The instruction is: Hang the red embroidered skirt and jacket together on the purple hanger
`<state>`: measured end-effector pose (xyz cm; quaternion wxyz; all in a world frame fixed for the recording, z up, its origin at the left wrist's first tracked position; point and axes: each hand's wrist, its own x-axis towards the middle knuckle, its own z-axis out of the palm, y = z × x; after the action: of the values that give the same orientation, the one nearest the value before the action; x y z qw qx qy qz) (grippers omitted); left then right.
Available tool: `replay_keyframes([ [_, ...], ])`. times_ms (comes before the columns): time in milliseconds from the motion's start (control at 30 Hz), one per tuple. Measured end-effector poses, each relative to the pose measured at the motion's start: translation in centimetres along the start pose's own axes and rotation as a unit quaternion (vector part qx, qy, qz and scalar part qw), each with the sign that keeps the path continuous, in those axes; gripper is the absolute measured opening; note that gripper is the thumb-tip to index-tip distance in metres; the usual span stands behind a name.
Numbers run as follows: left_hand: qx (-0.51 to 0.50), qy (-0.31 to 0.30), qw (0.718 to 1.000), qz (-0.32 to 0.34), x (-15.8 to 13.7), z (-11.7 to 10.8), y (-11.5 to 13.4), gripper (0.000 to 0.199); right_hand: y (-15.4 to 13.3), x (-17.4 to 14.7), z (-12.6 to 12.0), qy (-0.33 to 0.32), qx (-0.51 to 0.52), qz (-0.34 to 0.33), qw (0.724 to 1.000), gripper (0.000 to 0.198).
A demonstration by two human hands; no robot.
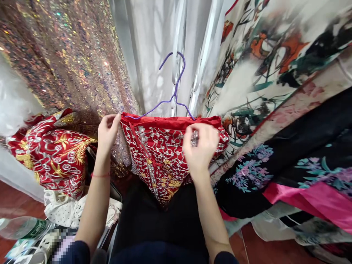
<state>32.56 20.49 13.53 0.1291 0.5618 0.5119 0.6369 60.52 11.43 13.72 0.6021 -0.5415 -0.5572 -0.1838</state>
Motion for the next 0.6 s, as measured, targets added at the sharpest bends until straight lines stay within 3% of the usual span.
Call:
replay_keyframes([
  [67, 0.037, -0.078, 0.996, -0.020, 2.8, 1.6, 0.0, 0.042, 2.7, 2.3, -1.1, 0.072, -0.131, 0.036, 0.988, 0.028],
  [133, 0.063, -0.166, 0.984, -0.023, 4.3, 2.7, 0.0, 0.045, 5.5, 3.7, -1.5, 0.023, -0.182, 0.064, 0.981, 0.035],
  [200, 0.094, -0.205, 0.974, 0.026, 4.6, 2.9, 0.2, 0.047, 7.8, 4.1, -1.3, -0.060, -0.165, 0.081, 0.981, 0.039],
  [267, 0.132, -0.197, 0.966, 0.099, 4.2, 2.7, 0.6, 0.045, 9.3, 3.8, -1.0, -0.084, -0.130, 0.081, 0.985, 0.045],
  [333, 0.165, -0.167, 0.961, 0.149, 3.7, 2.4, 1.0, 0.042, 10.1, 3.3, -0.8, -0.055, -0.108, 0.071, 0.990, 0.048],
  [500, 0.192, -0.065, 0.963, 0.176, 3.2, 2.7, 2.1, 0.031, 9.7, 2.4, -0.6, -0.051, -0.116, 0.058, 0.990, 0.042],
  [600, 0.200, -0.058, 0.959, 0.194, 3.3, 3.7, 3.1, 0.028, 9.1, 2.1, -0.5, -0.080, -0.122, 0.034, 0.989, 0.038],
])
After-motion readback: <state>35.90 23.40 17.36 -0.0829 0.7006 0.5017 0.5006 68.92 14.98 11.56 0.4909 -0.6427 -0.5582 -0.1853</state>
